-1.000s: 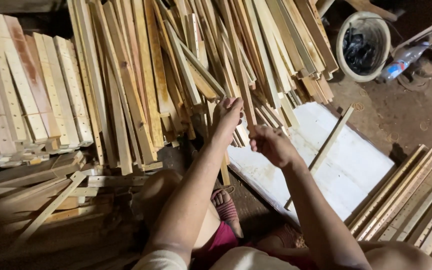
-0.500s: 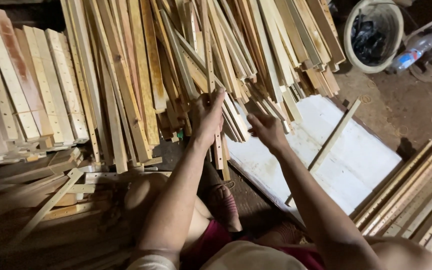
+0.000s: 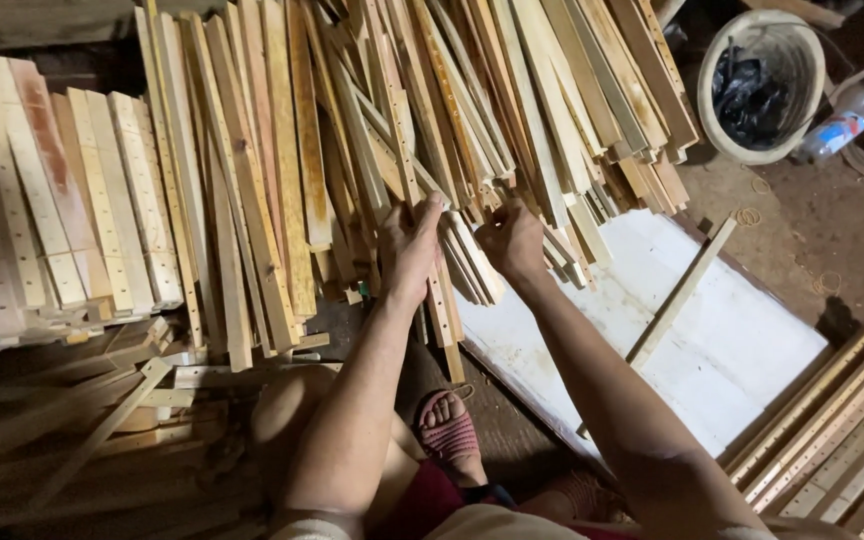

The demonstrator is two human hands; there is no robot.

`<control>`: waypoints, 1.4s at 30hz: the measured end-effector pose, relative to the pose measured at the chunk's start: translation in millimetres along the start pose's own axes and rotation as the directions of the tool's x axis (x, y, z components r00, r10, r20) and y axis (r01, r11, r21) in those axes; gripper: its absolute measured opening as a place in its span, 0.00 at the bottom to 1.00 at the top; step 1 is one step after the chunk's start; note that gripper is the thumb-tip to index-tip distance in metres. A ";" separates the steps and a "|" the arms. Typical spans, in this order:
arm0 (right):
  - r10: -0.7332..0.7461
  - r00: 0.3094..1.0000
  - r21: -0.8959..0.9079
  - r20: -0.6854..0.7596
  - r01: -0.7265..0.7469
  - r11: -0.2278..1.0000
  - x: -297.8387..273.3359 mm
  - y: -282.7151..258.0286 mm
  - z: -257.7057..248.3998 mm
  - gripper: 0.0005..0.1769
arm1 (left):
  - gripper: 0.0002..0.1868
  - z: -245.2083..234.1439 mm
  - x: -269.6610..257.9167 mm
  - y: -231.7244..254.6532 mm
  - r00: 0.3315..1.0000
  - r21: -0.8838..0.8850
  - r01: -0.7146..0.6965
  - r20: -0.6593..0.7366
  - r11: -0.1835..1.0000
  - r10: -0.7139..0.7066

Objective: The person gathers wooden slats and organizes them into bundles, securing them with rubber bands.

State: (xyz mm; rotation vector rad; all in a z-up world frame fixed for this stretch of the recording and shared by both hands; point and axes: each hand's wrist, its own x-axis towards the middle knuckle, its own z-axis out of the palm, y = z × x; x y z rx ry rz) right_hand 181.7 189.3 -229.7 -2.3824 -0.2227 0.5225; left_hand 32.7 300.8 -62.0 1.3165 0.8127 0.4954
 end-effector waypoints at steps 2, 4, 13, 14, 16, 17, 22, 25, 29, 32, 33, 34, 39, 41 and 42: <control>-0.006 1.000 0.110 0.010 0.004 0.994 -49.4 -40.8 -31.3 0.22 | 0.21 4.3 0.8 -15.2 1.000 -0.010 0.007 -0.020 1.000 -0.007; -0.016 1.000 0.219 0.019 0.012 0.976 -73.0 -63.7 -45.6 0.31 | 0.21 6.6 3.5 -25.4 0.999 -0.020 0.011 -0.042 1.000 -0.011; -0.123 0.992 0.088 -0.017 0.124 0.988 -33.9 -36.9 -17.7 0.25 | 0.23 8.8 21.8 -36.0 0.997 -0.073 -0.074 -0.004 0.995 0.074; -0.114 0.993 0.038 -0.008 0.114 0.993 -22.6 -31.0 -7.1 0.19 | 0.24 9.1 19.7 -31.2 0.995 -0.081 -0.096 -0.009 0.992 0.095; -0.108 0.994 -0.011 0.000 0.108 0.994 -27.5 -45.0 -9.9 0.15 | 0.24 8.7 15.1 -22.3 0.993 -0.089 -0.122 -0.016 0.989 0.121; -0.116 0.988 0.012 -0.098 0.118 0.993 -43.8 -64.3 -23.1 0.19 | 0.24 7.7 12.5 -18.6 0.994 -0.118 -0.113 -0.025 0.987 0.111; -0.395 0.889 -0.116 -0.231 0.378 0.919 20.5 -57.9 -3.0 0.17 | 0.25 6.3 12.8 -19.0 0.993 -0.114 -0.118 -0.031 0.986 0.116; -0.405 0.908 -0.357 -0.104 0.346 0.868 51.4 -83.9 11.0 0.11 | 0.24 9.9 9.7 -14.7 0.990 -0.139 -0.140 -0.035 0.980 0.137; -0.165 0.986 -0.396 0.010 0.156 0.905 20.5 -136.3 -20.5 0.15 | 0.26 6.9 19.0 -19.4 0.989 -0.115 -0.147 -0.027 0.982 0.145; -0.077 0.996 0.003 0.050 0.077 0.997 -13.1 -143.5 -54.1 0.18 | 0.25 5.5 18.6 -17.4 0.988 -0.136 -0.155 -0.034 0.978 0.152; -0.002 0.995 0.335 0.099 -0.032 0.942 -36.0 -150.0 -71.2 0.18 | 0.25 4.9 15.9 -13.9 0.987 -0.154 -0.162 -0.033 0.975 0.159; 0.001 0.995 0.332 0.100 -0.034 0.943 -18.1 -129.3 -62.9 0.18 | 0.25 3.2 17.0 -16.0 0.987 -0.156 -0.159 -0.032 0.975 0.156; 0.006 0.977 0.669 0.212 -0.150 0.728 -49.2 -128.1 -84.5 0.24 | 0.25 4.2 37.0 -43.0 0.991 -0.154 -0.128 0.007 0.980 0.131; -0.010 0.970 0.767 0.241 -0.184 0.615 -71.1 -128.1 -87.2 0.20 | 0.25 8.1 28.0 -39.4 0.992 -0.146 -0.124 -0.001 0.982 0.125; -0.036 0.963 0.846 0.266 -0.215 0.488 -81.7 -128.7 -88.6 0.16 | 0.25 10.0 24.1 -37.3 0.992 -0.139 -0.124 -0.012 0.983 0.124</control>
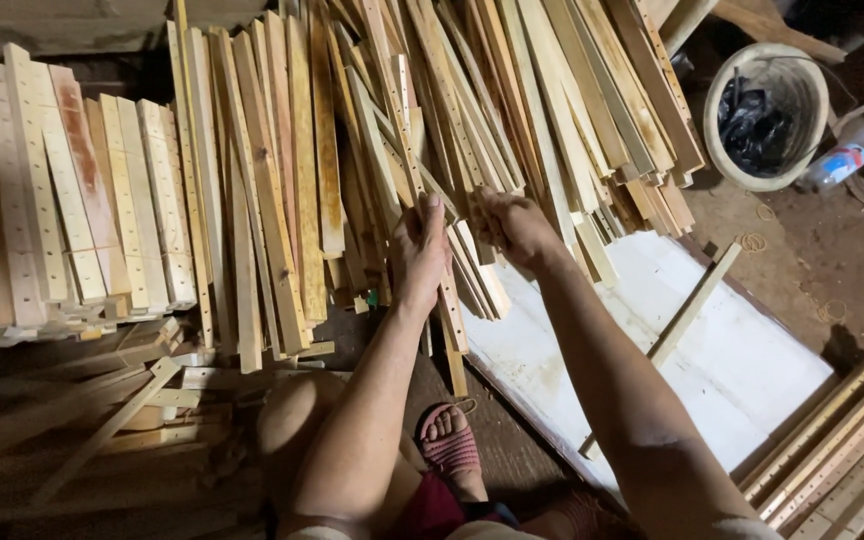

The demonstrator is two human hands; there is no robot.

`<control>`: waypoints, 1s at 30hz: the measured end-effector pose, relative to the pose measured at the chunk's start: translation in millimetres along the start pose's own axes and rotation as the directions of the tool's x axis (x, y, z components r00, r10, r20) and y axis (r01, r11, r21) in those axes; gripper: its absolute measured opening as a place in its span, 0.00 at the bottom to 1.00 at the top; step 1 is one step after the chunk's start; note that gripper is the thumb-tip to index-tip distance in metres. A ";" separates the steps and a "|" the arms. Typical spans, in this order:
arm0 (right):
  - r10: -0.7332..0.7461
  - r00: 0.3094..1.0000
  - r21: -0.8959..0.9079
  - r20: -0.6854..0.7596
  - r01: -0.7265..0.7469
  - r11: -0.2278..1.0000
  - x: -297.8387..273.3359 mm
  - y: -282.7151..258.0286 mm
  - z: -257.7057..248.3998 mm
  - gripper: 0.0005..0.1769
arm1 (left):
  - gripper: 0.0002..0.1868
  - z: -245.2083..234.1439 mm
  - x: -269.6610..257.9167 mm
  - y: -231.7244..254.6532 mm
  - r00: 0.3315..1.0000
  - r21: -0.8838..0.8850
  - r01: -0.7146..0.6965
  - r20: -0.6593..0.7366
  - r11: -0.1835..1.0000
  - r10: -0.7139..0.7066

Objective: The person gathers wooden slats and organizes them into bundles, securing them with rubber bands.

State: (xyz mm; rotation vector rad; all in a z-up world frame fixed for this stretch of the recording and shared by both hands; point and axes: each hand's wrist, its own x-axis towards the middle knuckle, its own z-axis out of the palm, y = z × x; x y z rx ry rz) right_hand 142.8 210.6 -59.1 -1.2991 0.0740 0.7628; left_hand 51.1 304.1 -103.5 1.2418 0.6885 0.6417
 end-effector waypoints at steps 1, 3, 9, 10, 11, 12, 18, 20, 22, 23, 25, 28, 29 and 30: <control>-0.001 1.000 0.000 -0.003 0.001 1.000 3.5 8.3 -6.9 0.16 | 0.25 2.0 -3.5 7.9 1.000 -0.001 0.001 0.002 1.000 -0.001; -0.020 0.999 -0.078 0.028 0.022 0.997 10.0 25.3 -20.0 0.19 | 0.27 4.7 -10.8 24.1 1.000 0.019 0.028 -0.010 0.999 -0.027; -0.029 0.987 -0.168 0.159 0.056 0.984 -80.9 41.2 -26.0 0.19 | 0.33 7.1 -31.9 36.1 0.997 0.334 0.058 -0.058 0.941 -0.040; -0.028 0.988 -0.166 0.153 0.054 0.985 -76.6 56.5 -37.1 0.19 | 0.33 8.8 -32.2 27.7 0.998 0.335 0.059 -0.053 0.940 -0.044; -0.045 0.977 -0.216 0.208 0.091 0.972 -72.6 71.9 -48.5 0.21 | 0.33 10.7 -32.6 19.1 0.999 0.491 0.045 -0.046 0.870 -0.026; -0.060 0.963 -0.260 0.262 0.130 0.957 -69.1 87.6 -60.0 0.22 | 0.34 12.8 -33.4 10.6 0.999 0.633 0.027 -0.033 0.773 -0.008; -0.026 0.932 -0.148 0.361 0.085 0.985 -139.0 35.5 -17.8 0.13 | 0.24 18.5 -60.7 67.2 0.987 0.184 0.027 0.149 0.983 -0.055; -0.015 0.929 -0.160 0.370 0.080 0.984 -123.5 56.9 -39.9 0.15 | 0.24 19.9 -63.4 53.8 0.988 0.103 0.008 0.155 0.995 -0.024; -0.005 0.924 -0.174 0.381 0.078 0.982 -122.2 61.9 -46.4 0.17 | 0.25 18.0 -61.3 46.0 0.988 0.019 -0.014 0.157 1.000 0.011; 0.004 0.918 -0.168 0.397 0.068 0.983 -128.5 56.0 -41.0 0.18 | 0.25 15.0 -57.6 45.4 0.982 -0.059 0.078 0.178 0.995 -0.067; 0.013 0.911 -0.161 0.413 0.059 0.985 -121.3 62.6 -44.8 0.19 | 0.27 10.1 -52.4 46.3 0.969 -0.133 0.170 0.205 0.976 -0.141; 0.016 0.907 -0.198 0.421 0.074 0.978 -85.6 77.1 -58.4 0.21 | 0.28 4.8 -47.8 58.1 0.987 -0.057 0.108 0.127 0.993 -0.100; -0.029 0.938 -0.186 0.346 0.098 0.978 -77.3 65.4 -56.8 0.20 | 0.28 5.9 -47.5 66.4 0.989 -0.065 0.116 0.105 0.991 -0.109; -0.069 0.961 -0.177 0.267 0.119 0.977 -70.1 54.7 -56.0 0.21 | 0.28 6.8 -48.5 73.5 0.989 -0.074 0.128 0.081 0.989 -0.122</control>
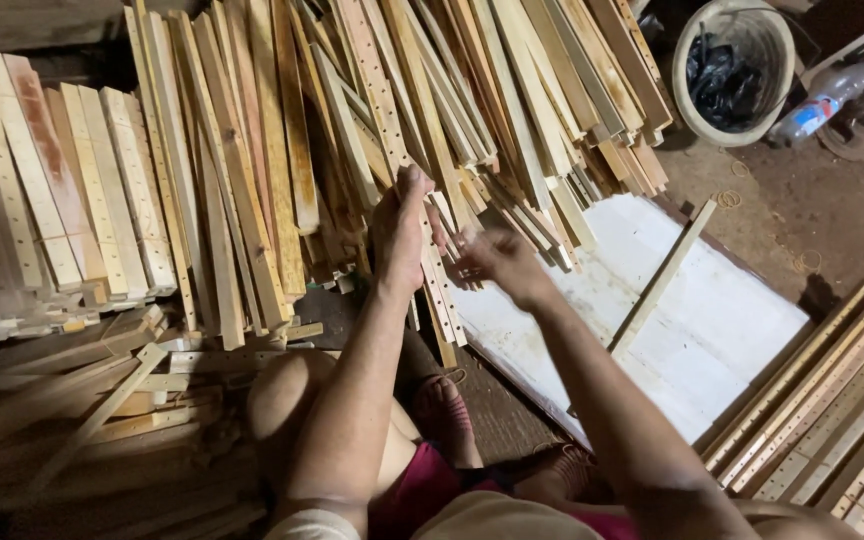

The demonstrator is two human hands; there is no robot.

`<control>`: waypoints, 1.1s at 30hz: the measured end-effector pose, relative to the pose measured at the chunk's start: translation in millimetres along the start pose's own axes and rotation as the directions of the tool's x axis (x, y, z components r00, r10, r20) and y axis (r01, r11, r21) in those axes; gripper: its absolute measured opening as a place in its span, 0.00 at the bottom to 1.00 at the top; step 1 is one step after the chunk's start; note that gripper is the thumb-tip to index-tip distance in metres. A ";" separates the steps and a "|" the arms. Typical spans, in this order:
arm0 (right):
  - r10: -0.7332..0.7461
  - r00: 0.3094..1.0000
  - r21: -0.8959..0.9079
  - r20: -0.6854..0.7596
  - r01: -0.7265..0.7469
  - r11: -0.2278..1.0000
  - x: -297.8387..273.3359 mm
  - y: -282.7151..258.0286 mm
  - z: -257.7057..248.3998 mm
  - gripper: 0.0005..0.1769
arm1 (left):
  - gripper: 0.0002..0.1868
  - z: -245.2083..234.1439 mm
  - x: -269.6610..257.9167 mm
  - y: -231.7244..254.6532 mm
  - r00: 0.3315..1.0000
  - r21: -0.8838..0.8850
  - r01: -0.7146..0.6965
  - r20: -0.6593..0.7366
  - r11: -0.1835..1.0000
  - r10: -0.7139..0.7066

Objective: The person gathers wooden slats and organizes them into bundles, securing them with rubber bands.

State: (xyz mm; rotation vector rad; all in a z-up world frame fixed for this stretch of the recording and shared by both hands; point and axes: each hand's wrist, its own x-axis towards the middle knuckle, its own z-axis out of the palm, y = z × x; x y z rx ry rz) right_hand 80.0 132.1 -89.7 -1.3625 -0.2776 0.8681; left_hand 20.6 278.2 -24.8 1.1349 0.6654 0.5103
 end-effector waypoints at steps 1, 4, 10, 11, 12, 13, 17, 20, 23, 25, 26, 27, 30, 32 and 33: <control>0.002 1.000 -0.001 0.003 -0.002 1.000 14.2 -6.0 -6.8 0.21 | 0.28 -0.9 2.4 -2.1 1.000 -0.001 0.000 -0.003 1.000 0.000; -0.151 0.941 -0.571 -0.304 -0.053 0.819 69.5 -14.6 -38.5 0.21 | 0.23 -2.3 11.3 -9.0 0.999 0.021 -0.047 -0.024 0.999 0.048; -0.094 0.901 -0.742 -0.422 -0.284 0.607 175.7 -3.2 -78.0 0.22 | 0.25 -2.7 24.4 -30.7 1.000 0.039 -0.021 -0.021 0.999 0.022; -0.158 0.933 -0.818 -0.322 -0.190 0.543 188.6 1.9 -85.3 0.17 | 0.24 -2.3 25.1 -29.3 1.000 0.021 -0.024 -0.014 0.999 0.025; -0.209 0.954 -0.878 -0.215 -0.095 0.469 199.3 8.5 -92.9 0.20 | 0.23 -2.3 23.7 -29.0 1.000 0.002 -0.024 -0.008 1.000 0.024; -0.210 0.955 -0.880 -0.211 -0.092 0.467 197.4 6.4 -97.1 0.20 | 0.23 -3.1 27.6 -32.0 1.000 0.000 -0.026 -0.011 1.000 0.026; -0.065 0.956 -0.662 -0.287 -0.149 0.734 143.1 -15.4 -81.5 0.16 | 0.22 -8.6 35.4 -38.2 0.999 -0.081 -0.006 -0.045 0.997 0.002; -0.041 0.951 -0.450 -0.307 -0.107 0.887 61.7 -29.1 -39.2 0.15 | 0.23 -14.6 38.8 -40.6 0.999 -0.131 0.020 -0.034 0.991 -0.025; 0.001 0.961 -0.178 -0.276 -0.052 0.983 0.7 -20.0 -11.1 0.18 | 0.26 -19.1 37.1 -38.4 0.998 -0.158 0.046 -0.029 0.986 -0.051; 0.016 0.971 -0.116 -0.237 -0.044 0.992 -23.4 0.9 -5.4 0.21 | 0.28 -20.8 35.2 -40.1 0.997 -0.170 0.069 -0.030 0.983 -0.076; 0.004 0.979 -0.095 -0.206 -0.024 0.995 -31.3 16.8 -5.2 0.19 | 0.28 -22.0 34.7 -43.5 0.997 -0.167 0.054 -0.047 0.985 -0.062; -0.008 0.985 -0.073 -0.175 -0.005 0.997 -39.8 32.6 -4.9 0.17 | 0.29 -23.3 34.0 -46.7 0.997 -0.163 0.038 -0.064 0.986 -0.049; -0.021 0.995 -0.107 -0.096 0.011 0.994 -60.1 35.1 11.8 0.15 | 0.22 -44.8 43.4 -68.9 0.995 -0.040 -0.006 -0.100 0.999 0.002; -0.047 0.998 -0.132 -0.047 0.040 0.990 -58.9 40.7 14.7 0.12 | 0.23 -30.2 26.3 -39.3 0.998 -0.114 0.017 -0.063 0.993 -0.024; -0.075 0.997 -0.157 0.005 0.075 0.985 -58.2 44.0 16.6 0.10 | 0.24 -23.5 18.0 -24.7 0.999 -0.189 0.038 -0.024 0.981 -0.044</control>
